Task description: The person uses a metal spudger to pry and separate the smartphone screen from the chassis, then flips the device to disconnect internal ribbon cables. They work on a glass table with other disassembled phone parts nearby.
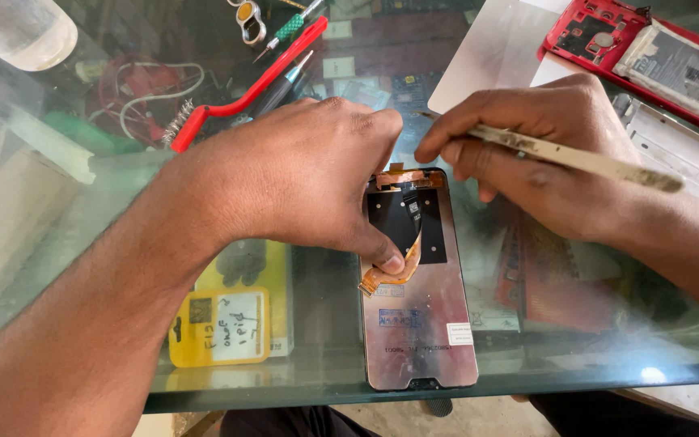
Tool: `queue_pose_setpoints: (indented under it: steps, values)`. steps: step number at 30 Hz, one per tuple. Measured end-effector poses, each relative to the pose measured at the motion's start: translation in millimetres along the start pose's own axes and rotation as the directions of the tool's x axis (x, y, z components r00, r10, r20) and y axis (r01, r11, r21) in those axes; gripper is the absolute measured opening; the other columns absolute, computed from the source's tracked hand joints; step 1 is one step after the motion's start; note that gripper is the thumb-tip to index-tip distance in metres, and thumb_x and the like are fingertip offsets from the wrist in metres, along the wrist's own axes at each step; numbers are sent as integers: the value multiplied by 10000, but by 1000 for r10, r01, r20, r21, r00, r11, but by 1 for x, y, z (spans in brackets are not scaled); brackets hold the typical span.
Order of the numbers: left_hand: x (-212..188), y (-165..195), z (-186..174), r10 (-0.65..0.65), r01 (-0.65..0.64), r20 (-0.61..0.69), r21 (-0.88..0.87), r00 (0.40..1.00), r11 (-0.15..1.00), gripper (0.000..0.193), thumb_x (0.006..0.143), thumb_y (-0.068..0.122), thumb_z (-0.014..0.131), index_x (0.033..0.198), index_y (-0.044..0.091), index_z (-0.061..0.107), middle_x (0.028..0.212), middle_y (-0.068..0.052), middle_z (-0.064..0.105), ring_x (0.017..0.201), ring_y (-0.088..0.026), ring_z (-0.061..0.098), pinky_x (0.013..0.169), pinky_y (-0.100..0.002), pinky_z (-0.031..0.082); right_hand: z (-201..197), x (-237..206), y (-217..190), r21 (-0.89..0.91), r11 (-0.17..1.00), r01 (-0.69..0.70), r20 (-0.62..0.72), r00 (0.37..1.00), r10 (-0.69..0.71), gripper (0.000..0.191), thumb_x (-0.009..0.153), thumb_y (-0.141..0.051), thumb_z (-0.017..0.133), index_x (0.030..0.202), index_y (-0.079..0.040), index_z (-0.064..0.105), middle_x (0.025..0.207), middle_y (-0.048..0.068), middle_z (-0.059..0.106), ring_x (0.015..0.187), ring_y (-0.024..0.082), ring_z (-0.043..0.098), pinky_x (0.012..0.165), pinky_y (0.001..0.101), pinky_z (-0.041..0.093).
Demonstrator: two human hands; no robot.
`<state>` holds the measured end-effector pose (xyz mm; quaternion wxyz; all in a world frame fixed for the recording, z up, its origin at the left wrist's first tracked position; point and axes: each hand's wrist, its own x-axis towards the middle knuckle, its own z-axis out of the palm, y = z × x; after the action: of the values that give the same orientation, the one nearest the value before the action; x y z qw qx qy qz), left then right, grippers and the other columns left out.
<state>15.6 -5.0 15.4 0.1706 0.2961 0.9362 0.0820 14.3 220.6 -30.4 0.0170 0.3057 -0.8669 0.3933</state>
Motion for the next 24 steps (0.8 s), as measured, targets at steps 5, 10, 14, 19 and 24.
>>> queue_pose_setpoints:
  steps: [5, 10, 14, 19, 24]
  values:
    - [0, 5, -3, -31, 31, -1, 20, 1000, 999, 723, 495, 543, 963, 875, 10, 654, 867, -140, 716, 891, -308, 713, 792, -428, 564, 6, 0, 0, -123, 975, 186, 6, 982, -187, 144, 792, -60, 807, 916, -79, 736, 807, 7, 758, 624, 65, 702, 575, 234, 547]
    - [-3, 14, -9, -112, 110, 60, 37, 992, 993, 644, 539, 494, 973, 858, 1, 708, 815, -137, 738, 847, -276, 742, 779, -403, 588, 11, 4, 1, -164, 974, 159, 23, 987, -157, 137, 759, -51, 801, 880, -89, 748, 713, 9, 723, 573, 104, 677, 523, 279, 520]
    - [-4, 18, -11, -154, 148, 96, 64, 983, 987, 622, 566, 489, 970, 870, 2, 731, 810, -148, 738, 827, -269, 748, 781, -390, 591, 13, 7, 1, -202, 959, 197, 49, 980, -191, 143, 758, -66, 786, 884, -80, 720, 734, 32, 709, 629, 158, 705, 581, 306, 552]
    - [-3, 15, -9, -146, 142, 76, 49, 986, 989, 626, 547, 484, 979, 871, 7, 734, 813, -146, 737, 823, -272, 748, 775, -393, 594, 13, 9, 1, -226, 949, 221, 113, 973, -200, 164, 806, -86, 769, 949, -85, 689, 775, 37, 713, 641, 195, 709, 580, 339, 558]
    - [-1, 12, -7, -95, 95, 25, 23, 995, 995, 653, 507, 488, 990, 855, 3, 728, 811, -150, 736, 830, -287, 746, 779, -403, 584, 12, 7, 0, -184, 958, 221, 172, 967, -190, 147, 876, -77, 726, 990, -80, 634, 895, 49, 710, 735, 218, 729, 625, 354, 569]
